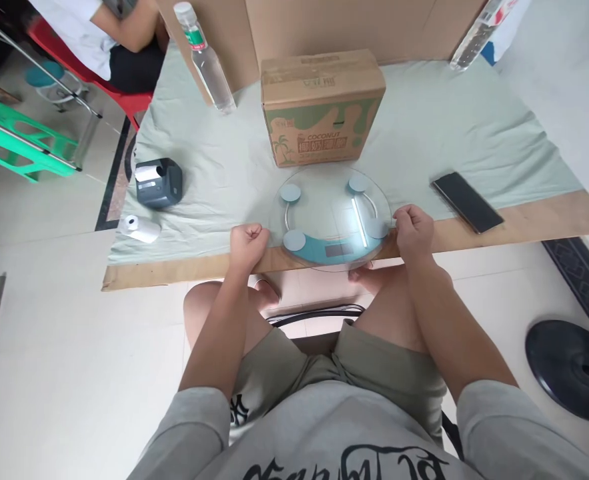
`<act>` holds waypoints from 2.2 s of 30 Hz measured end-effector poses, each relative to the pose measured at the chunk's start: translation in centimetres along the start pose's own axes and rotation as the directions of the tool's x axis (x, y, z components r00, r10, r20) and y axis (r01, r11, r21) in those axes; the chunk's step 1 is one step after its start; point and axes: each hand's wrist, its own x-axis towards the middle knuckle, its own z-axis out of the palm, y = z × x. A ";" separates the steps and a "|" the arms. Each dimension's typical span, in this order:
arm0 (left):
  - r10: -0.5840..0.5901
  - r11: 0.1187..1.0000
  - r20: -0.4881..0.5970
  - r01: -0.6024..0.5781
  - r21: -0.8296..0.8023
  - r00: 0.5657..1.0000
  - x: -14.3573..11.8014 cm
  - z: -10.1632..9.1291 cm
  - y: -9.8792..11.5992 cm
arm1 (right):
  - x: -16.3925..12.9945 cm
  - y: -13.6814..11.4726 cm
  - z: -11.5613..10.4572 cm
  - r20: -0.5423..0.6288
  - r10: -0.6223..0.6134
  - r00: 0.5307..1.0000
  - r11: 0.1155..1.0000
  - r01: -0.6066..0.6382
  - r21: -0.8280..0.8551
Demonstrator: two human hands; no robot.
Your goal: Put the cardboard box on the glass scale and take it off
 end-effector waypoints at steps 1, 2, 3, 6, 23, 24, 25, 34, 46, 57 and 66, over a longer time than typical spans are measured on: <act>0.003 1.000 0.003 -0.003 0.010 1.000 0.0 0.0 -0.1 | 0.0 0.0 0.1 -0.009 0.006 1.000 1.000 -0.006 -0.018; 0.006 1.000 0.006 -0.007 0.020 1.000 0.0 0.0 -0.2 | 0.0 0.0 0.2 -0.022 0.017 1.000 0.999 -0.018 -0.030; 0.010 1.000 0.010 -0.010 0.029 1.000 0.0 0.0 -0.2 | 0.0 0.0 0.3 -0.036 0.030 0.999 0.999 -0.031 -0.038; 0.019 0.999 0.021 -0.020 0.050 1.000 0.1 0.0 -0.3 | 0.3 0.1 0.5 -0.078 0.063 0.995 0.997 -0.066 -0.034; 0.018 0.994 0.027 -0.021 0.111 0.999 0.1 0.1 -0.2 | 0.8 1.3 0.7 -0.159 0.009 0.987 1.000 -0.005 0.024; 0.016 0.994 0.026 -0.019 0.112 1.000 0.2 0.1 -0.2 | 0.8 1.4 0.7 -0.160 0.017 0.987 0.999 -0.011 0.035; 0.016 0.994 0.025 -0.018 0.111 1.000 0.2 0.1 -0.2 | 0.7 1.4 0.7 -0.160 0.026 0.987 0.999 -0.019 0.047; 0.004 0.996 0.024 -0.006 0.089 1.000 0.0 0.1 0.0 | 0.7 1.6 0.7 -0.158 0.081 0.984 0.994 -0.068 0.084; 0.005 0.996 0.029 -0.007 0.088 1.000 0.0 0.1 0.1 | 0.8 1.5 0.7 -0.151 0.047 0.987 0.994 -0.031 0.107; 0.019 0.995 0.042 -0.023 0.093 0.999 0.0 0.0 0.2 | 0.8 0.0 0.7 -0.193 0.148 0.970 0.972 -0.106 0.211; 0.012 0.999 -0.010 -0.012 -0.036 1.000 0.8 -1.2 0.6 | 1.4 -2.0 0.1 -0.171 0.260 0.950 0.921 -0.191 0.341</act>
